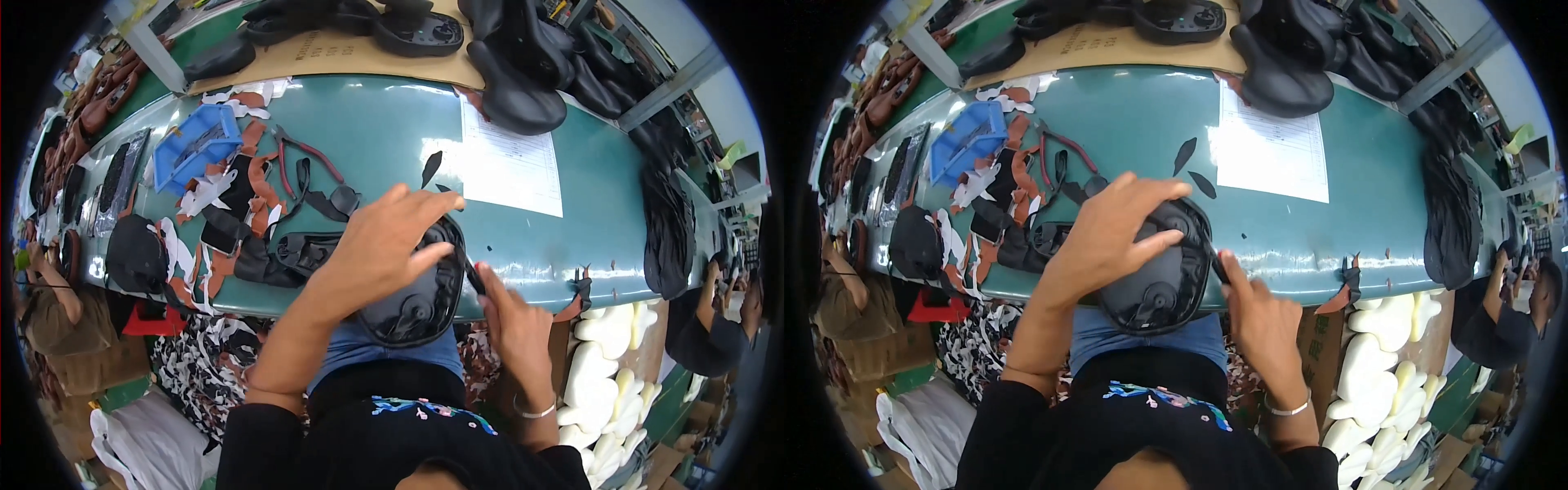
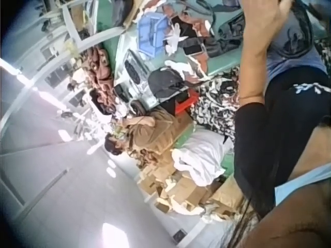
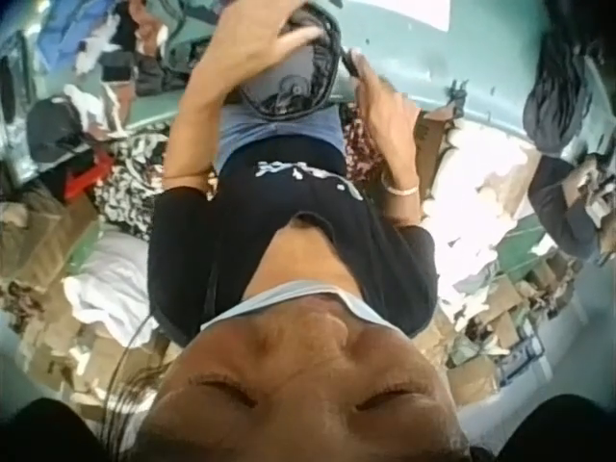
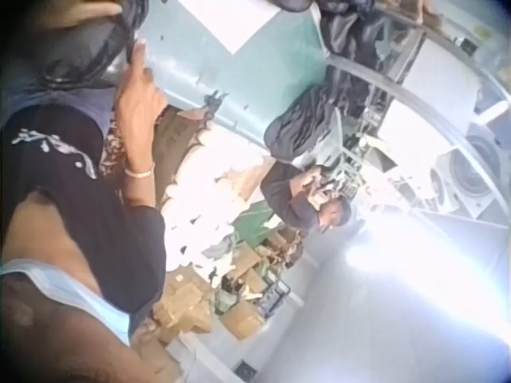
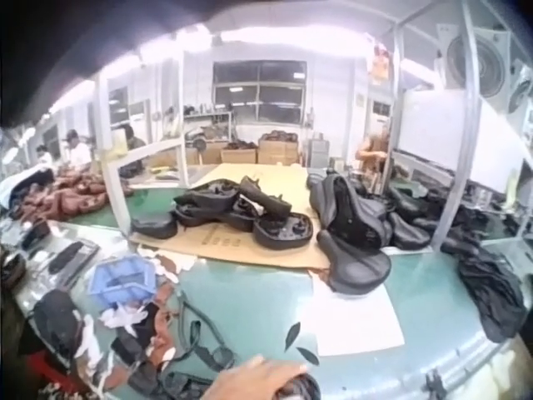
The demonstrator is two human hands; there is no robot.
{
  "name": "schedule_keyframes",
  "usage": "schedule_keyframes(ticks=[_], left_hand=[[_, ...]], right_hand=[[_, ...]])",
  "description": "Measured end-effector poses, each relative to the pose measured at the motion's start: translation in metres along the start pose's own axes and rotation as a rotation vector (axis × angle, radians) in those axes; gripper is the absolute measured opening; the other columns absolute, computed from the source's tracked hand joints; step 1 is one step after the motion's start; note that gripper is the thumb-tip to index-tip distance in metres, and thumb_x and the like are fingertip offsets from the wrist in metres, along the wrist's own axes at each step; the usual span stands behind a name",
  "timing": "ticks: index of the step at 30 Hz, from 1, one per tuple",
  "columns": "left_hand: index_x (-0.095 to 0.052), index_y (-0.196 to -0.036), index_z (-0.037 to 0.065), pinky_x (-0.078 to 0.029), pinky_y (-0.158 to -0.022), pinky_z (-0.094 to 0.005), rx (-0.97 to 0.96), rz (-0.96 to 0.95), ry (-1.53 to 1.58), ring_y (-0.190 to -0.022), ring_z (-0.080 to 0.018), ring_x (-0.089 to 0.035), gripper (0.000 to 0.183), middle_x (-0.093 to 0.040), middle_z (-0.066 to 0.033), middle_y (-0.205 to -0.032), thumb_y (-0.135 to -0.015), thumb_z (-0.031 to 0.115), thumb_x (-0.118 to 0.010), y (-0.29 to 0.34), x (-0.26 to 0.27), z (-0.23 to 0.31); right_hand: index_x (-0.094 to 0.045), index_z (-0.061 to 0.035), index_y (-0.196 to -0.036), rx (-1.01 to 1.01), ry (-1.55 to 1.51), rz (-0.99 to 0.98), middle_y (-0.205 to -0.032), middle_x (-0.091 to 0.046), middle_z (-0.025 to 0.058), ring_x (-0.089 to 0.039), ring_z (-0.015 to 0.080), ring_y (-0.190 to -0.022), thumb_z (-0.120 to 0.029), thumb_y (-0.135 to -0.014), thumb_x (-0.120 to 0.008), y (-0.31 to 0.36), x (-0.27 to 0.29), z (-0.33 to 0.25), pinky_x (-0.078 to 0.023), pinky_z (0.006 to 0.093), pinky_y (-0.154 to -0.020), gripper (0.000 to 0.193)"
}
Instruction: Using a utility knife to manually trim excess leather and plastic material from the edges of bicycle seats on a production line.
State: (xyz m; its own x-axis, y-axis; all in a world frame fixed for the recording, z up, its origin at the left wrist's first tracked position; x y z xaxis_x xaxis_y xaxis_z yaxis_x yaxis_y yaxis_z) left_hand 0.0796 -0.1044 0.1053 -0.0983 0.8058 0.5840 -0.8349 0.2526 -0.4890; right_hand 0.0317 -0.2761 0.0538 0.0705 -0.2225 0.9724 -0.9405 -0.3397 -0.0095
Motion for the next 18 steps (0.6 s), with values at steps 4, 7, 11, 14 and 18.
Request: schedule_keyframes(ticks=[4,7,11,14,18], left_hand=[[-0.058,-0.074,0.005,-0.041,-0.066,-0.0369,-0.091,0.033,-0.376,-0.071,-0.0272,-0.048,0.015,-0.056,-0.0087,-0.074,-0.069,0.01,-0.071,-0.008,-0.014,-0.042],[-0.058,-0.062,0.004,-0.04,-0.066,-0.0364,0.045,0.276,-0.239,-0.069,-0.0262,-0.048,0.015,-0.056,-0.0086,-0.07,-0.07,0.009,-0.069,-0.01,0.01,-0.063],[-0.067,-0.08,0.001,-0.043,-0.076,-0.031,0.45,0.504,0.368,-0.077,-0.0189,-0.054,0.021,-0.063,-0.0061,-0.079,-0.084,0.021,-0.061,0.011,0.024,-0.107],[-0.064,-0.107,-0.005,-0.04,-0.092,-0.0286,0.816,0.259,0.85,-0.102,-0.0166,-0.055,0.046,-0.064,-0.0087,-0.105,-0.097,0.035,-0.044,0.038,-0.004,-0.093],[-0.068,-0.092,-0.002,-0.039,-0.091,-0.0315,0.63,0.043,0.789,-0.094,-0.0234,-0.058,0.048,-0.066,-0.0112,-0.094,-0.099,0.032,-0.035,0.075,0.001,-0.067]], right_hand=[[-0.047,-0.0162,-0.132,0.089,0.079,0.086,-0.058,-0.055,0.01,-0.055,0.0307,-0.047,-0.02,-0.088,-0.056,-0.021,0.007,-0.01,-0.039,0.0423,-0.044,0.045],[-0.05,-0.0153,-0.13,0.12,0.061,0.012,-0.059,-0.057,0.0107,-0.054,0.0309,-0.046,-0.018,-0.087,-0.057,-0.001,0.012,-0.016,-0.039,0.0418,-0.044,0.044],[-0.053,-0.0234,-0.127,0.199,0.126,-0.061,-0.063,-0.06,0.01,-0.056,0.0286,-0.05,-0.021,-0.086,-0.059,-0.009,0.021,-0.012,-0.041,0.037,-0.047,0.042],[-0.056,-0.0347,-0.123,0.27,0.244,-0.117,-0.059,-0.054,0.0057,-0.055,0.0275,-0.054,-0.022,-0.084,-0.061,-0.06,0.03,0.018,-0.042,0.0381,-0.054,0.042],[-0.053,-0.0353,-0.124,0.652,0.235,-0.211,-0.06,-0.055,0.0052,-0.054,0.024,-0.05,-0.025,-0.089,-0.056,-0.072,0.018,-0.015,-0.041,0.0366,-0.055,0.037]])
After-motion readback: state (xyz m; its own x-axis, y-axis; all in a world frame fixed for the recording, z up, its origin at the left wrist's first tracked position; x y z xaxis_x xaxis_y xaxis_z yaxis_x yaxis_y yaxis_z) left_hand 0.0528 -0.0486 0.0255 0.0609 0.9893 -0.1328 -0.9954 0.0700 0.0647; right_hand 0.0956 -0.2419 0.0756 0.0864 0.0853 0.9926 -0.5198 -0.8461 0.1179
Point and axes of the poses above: each hand's wrist, its own y-axis away from the middle knuckle, its own x-axis out of the back of the hand, z = x × y, the point moved 8 cm from there along -y, towards the middle knuckle
